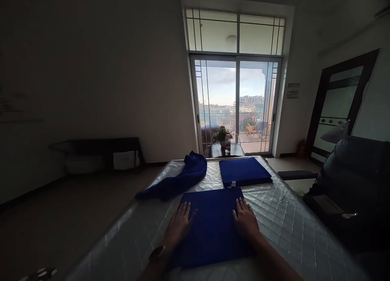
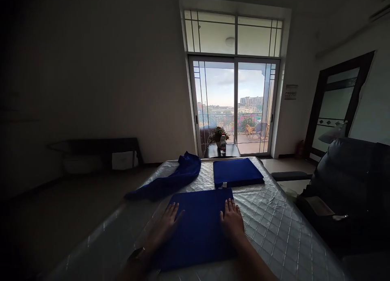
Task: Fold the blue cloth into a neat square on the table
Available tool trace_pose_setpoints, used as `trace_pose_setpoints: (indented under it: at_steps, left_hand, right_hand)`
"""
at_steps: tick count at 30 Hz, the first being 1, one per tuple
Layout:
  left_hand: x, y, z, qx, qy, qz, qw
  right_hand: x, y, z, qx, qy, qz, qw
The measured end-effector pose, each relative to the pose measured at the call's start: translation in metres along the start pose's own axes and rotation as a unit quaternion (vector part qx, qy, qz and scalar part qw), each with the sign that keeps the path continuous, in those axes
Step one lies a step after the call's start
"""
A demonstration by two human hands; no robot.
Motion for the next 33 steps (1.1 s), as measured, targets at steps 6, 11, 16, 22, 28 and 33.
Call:
trace_pose_setpoints:
  at_steps: [6,11,16,22,28,33]
  left_hand:
    - [-0.001,-0.015,0.006,-0.024,0.032,-0.024,0.999]
    - [-0.005,-0.008,-0.004,-0.003,0.025,-0.023,0.999]
    - [-0.01,-0.004,-0.016,0.009,0.02,-0.027,0.999]
    - [-0.012,-0.002,-0.019,0.014,0.019,-0.035,0.999]
    - [-0.012,-0.003,-0.021,0.005,0.015,-0.034,0.999]
    - [-0.014,-0.004,-0.025,-0.018,0.008,-0.038,0.999]
  right_hand:
    - [0.001,0.0,0.001,-0.012,0.001,-0.003,1.0]
    - [0.003,0.001,0.004,-0.024,0.003,0.004,1.0]
    - [0.001,-0.001,0.004,-0.054,0.013,0.007,0.998]
    - [0.004,-0.016,-0.005,-0.114,0.022,-0.031,0.993]
    - [0.037,-0.022,-0.017,-0.089,-0.001,0.002,0.996]
    - [0.063,-0.023,-0.013,-0.069,0.002,0.0,0.998]
Point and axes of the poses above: each hand's wrist, its own x-axis towards the middle knuckle, its own z-axis out of the palm, y = z × x, the point moved 6 cm from there along x, towards the middle knuckle, and after that the axes turned 15 degrees about x, right-handed, at the moved point
